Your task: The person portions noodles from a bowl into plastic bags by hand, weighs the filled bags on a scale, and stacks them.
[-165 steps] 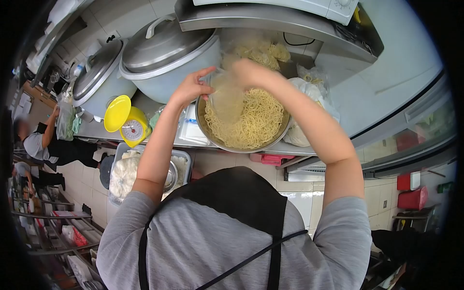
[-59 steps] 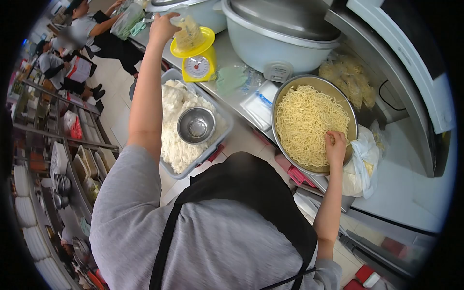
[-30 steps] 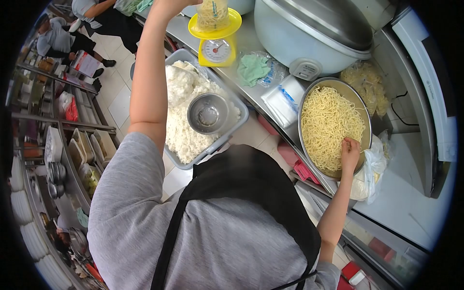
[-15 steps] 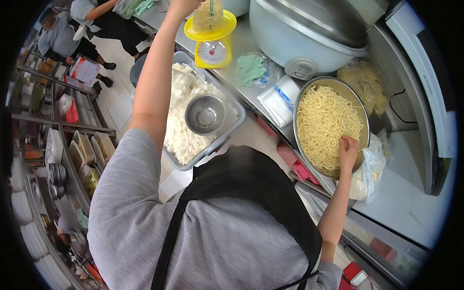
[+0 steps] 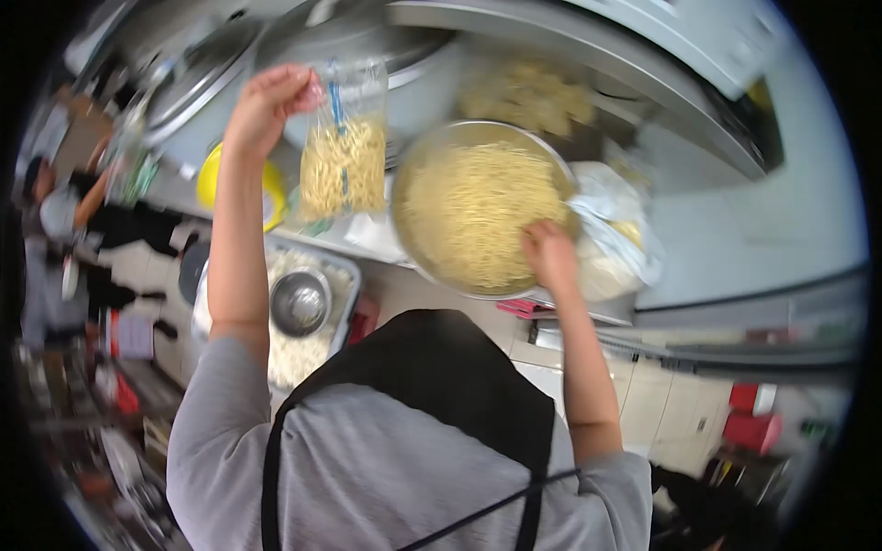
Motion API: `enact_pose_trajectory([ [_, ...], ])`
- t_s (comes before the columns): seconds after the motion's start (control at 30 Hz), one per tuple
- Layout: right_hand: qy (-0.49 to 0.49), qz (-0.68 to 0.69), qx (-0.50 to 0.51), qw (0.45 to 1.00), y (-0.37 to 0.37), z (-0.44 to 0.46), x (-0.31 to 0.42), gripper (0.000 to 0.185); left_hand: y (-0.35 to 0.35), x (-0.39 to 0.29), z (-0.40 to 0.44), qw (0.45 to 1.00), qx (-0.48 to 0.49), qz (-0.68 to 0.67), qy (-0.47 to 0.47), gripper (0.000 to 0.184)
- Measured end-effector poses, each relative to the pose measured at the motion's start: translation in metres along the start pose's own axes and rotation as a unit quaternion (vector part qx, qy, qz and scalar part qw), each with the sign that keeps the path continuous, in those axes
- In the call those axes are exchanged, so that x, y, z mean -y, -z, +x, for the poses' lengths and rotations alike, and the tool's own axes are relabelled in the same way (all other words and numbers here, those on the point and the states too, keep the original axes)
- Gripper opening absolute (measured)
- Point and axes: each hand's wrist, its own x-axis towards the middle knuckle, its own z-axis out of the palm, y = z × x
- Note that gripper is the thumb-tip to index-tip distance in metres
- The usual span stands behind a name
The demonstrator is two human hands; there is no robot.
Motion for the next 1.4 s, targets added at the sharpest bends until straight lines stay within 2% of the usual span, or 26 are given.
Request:
enact_pose_trajectory([
  [0.03, -0.007, 0.012, -0.031, 0.999, -0.001, -0.001, -0.001, 0.011, -0.029, 0.013, 0.011, 1.000, 0.030, -0.007, -0.005, 0.016],
  [0.1, -0.008, 0.017, -0.065, 0.998, -0.003, -0.003, -0.006, 0.011, -0.085, 0.040, 0.031, 0.983, 0.069, -0.163, 0.054, 0.014],
  [0.13, -0.018, 0.013, -0.078, 0.997, -0.003, -0.003, -0.007, 0.011, -0.111, 0.057, 0.046, 0.976, 0.090, -0.186, 0.063, 0.016],
  [0.23, -0.018, 0.014, -0.064, 0.998, -0.002, -0.004, -0.010, 0.010, -0.196, 0.079, 0.080, 0.968, 0.064, -0.232, 0.076, 0.012],
  [0.27, -0.012, 0.016, -0.069, 0.997, -0.003, -0.005, -0.012, 0.010, -0.221, 0.082, 0.090, 0.967, 0.075, -0.230, 0.076, 0.012],
  [0.33, -0.012, 0.019, -0.077, 0.997, -0.002, -0.006, -0.013, 0.010, -0.261, 0.091, 0.110, 0.973, 0.049, -0.227, 0.008, 0.009],
  [0.47, 0.007, 0.044, -0.101, 0.994, 0.004, -0.006, -0.010, 0.009, -0.306, 0.138, 0.162, 0.975, 0.045, -0.217, -0.023, 0.011],
  [0.5, 0.018, 0.050, -0.108, 0.993, 0.006, -0.005, -0.010, 0.009, -0.311, 0.171, 0.186, 0.997, 0.000, -0.048, -0.064, 0.012],
  [0.57, 0.014, 0.057, -0.113, 0.992, 0.006, -0.005, -0.011, 0.009, -0.313, 0.191, 0.196, 0.986, -0.043, 0.126, -0.102, 0.013],
  [0.6, 0.012, 0.062, -0.115, 0.991, 0.005, -0.005, -0.011, 0.009, -0.309, 0.191, 0.191, 0.970, -0.042, 0.227, -0.080, 0.016],
  [0.67, 0.010, 0.051, -0.095, 0.994, 0.004, -0.005, -0.013, 0.009, -0.292, 0.189, 0.185, 0.942, -0.044, 0.328, -0.053, 0.020],
  [0.77, 0.017, 0.045, -0.082, 0.995, -0.002, -0.004, -0.020, 0.010, -0.235, 0.180, 0.178, 0.933, -0.031, 0.358, 0.023, 0.028],
  [0.87, 0.022, 0.053, -0.078, 0.995, -0.005, -0.004, -0.020, 0.010, -0.159, 0.149, 0.152, 0.959, 0.098, 0.261, 0.055, 0.031],
  [0.9, 0.013, 0.047, -0.077, 0.996, -0.004, -0.004, -0.016, 0.010, -0.136, 0.126, 0.131, 0.946, 0.161, 0.276, 0.050, 0.032],
  [0.93, 0.007, 0.045, -0.068, 0.997, -0.002, -0.003, -0.013, 0.011, -0.108, 0.113, 0.114, 0.936, 0.195, 0.277, 0.099, 0.031],
  [1.0, 0.009, 0.047, -0.056, 0.997, -0.002, -0.001, -0.010, 0.011, -0.059, 0.103, 0.076, 0.913, 0.214, 0.300, 0.174, 0.025],
  [1.07, -0.008, 0.031, -0.054, 0.998, -0.003, -0.001, -0.010, 0.012, -0.010, 0.134, 0.043, 0.884, 0.205, 0.368, 0.202, 0.021],
  [1.13, -0.005, 0.031, -0.047, 0.998, -0.004, -0.001, -0.010, 0.012, -0.005, 0.162, -0.003, 0.854, 0.137, 0.425, 0.268, 0.013],
  [1.2, -0.006, 0.028, -0.042, 0.999, -0.004, 0.001, -0.008, 0.012, -0.011, 0.213, -0.043, 0.835, 0.146, 0.507, 0.160, 0.025],
  [1.27, -0.011, 0.021, -0.035, 0.999, -0.003, 0.001, -0.005, 0.012, -0.040, 0.263, -0.081, 0.804, 0.039, 0.593, 0.033, 0.037],
  [1.33, -0.010, 0.020, -0.030, 0.999, -0.004, 0.001, -0.004, 0.012, -0.057, 0.282, -0.097, 0.714, 0.013, 0.700, -0.031, 0.043],
  [1.37, -0.010, 0.020, -0.028, 0.999, -0.004, 0.001, -0.005, 0.013, -0.061, 0.283, -0.102, 0.725, -0.052, 0.680, -0.097, 0.037],
  [1.4, -0.009, 0.017, -0.028, 0.999, -0.003, 0.001, -0.004, 0.013, -0.062, 0.281, -0.103, 0.726, -0.054, 0.678, -0.097, 0.037],
])
